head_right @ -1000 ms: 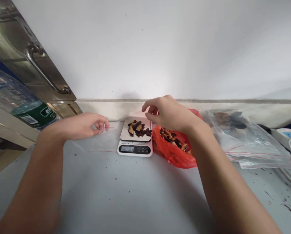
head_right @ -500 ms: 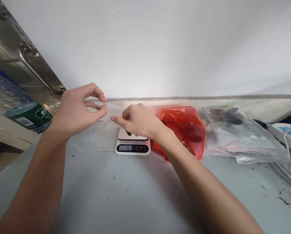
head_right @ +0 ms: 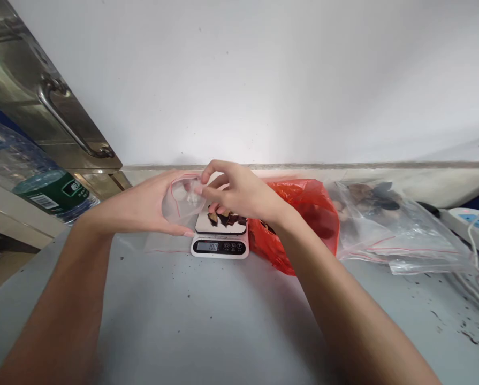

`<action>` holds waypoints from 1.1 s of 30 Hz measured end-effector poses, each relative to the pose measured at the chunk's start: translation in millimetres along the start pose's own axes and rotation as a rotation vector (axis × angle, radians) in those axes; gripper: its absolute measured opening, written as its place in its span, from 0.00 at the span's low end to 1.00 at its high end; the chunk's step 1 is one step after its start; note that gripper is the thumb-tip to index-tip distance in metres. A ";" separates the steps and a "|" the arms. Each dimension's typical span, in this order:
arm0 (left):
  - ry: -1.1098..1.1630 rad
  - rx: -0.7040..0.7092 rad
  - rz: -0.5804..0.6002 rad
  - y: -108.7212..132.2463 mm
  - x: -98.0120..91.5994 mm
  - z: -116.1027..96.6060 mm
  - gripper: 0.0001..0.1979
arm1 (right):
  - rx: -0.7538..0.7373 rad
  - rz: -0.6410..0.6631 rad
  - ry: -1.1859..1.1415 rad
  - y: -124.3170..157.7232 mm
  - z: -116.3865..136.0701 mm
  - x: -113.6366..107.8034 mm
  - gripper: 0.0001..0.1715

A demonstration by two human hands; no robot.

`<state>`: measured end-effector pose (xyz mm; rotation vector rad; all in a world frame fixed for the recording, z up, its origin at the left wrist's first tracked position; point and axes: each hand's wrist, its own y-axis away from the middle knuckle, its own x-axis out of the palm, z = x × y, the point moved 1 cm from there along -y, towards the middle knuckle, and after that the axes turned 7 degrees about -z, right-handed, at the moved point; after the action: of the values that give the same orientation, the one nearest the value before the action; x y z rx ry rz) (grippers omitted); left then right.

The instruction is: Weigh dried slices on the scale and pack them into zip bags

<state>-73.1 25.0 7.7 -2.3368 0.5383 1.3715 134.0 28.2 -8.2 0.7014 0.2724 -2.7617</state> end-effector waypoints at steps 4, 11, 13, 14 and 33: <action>-0.103 -0.182 0.034 4.5 -6.7 10.4 0.46 | 0.158 -0.189 0.452 -2.0 -3.2 -5.2 0.15; -0.173 -0.281 0.140 3.7 -2.5 11.8 0.37 | 0.244 0.054 0.692 -5.9 -13.9 4.4 0.25; -0.172 -0.277 0.144 3.2 -1.8 11.0 0.37 | 0.246 0.071 0.692 -7.1 -16.7 6.1 0.26; -0.169 -0.275 0.142 3.2 -1.9 10.5 0.37 | 0.252 0.069 0.688 -7.6 -17.9 6.5 0.26; -0.162 -0.282 0.183 1.9 1.1 4.2 0.30 | 0.244 0.074 0.533 -11.2 -26.3 23.2 0.07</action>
<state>-76.7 25.3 4.6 -2.4097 0.5516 1.8077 122.5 40.2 -41.1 1.4755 0.0081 -2.5119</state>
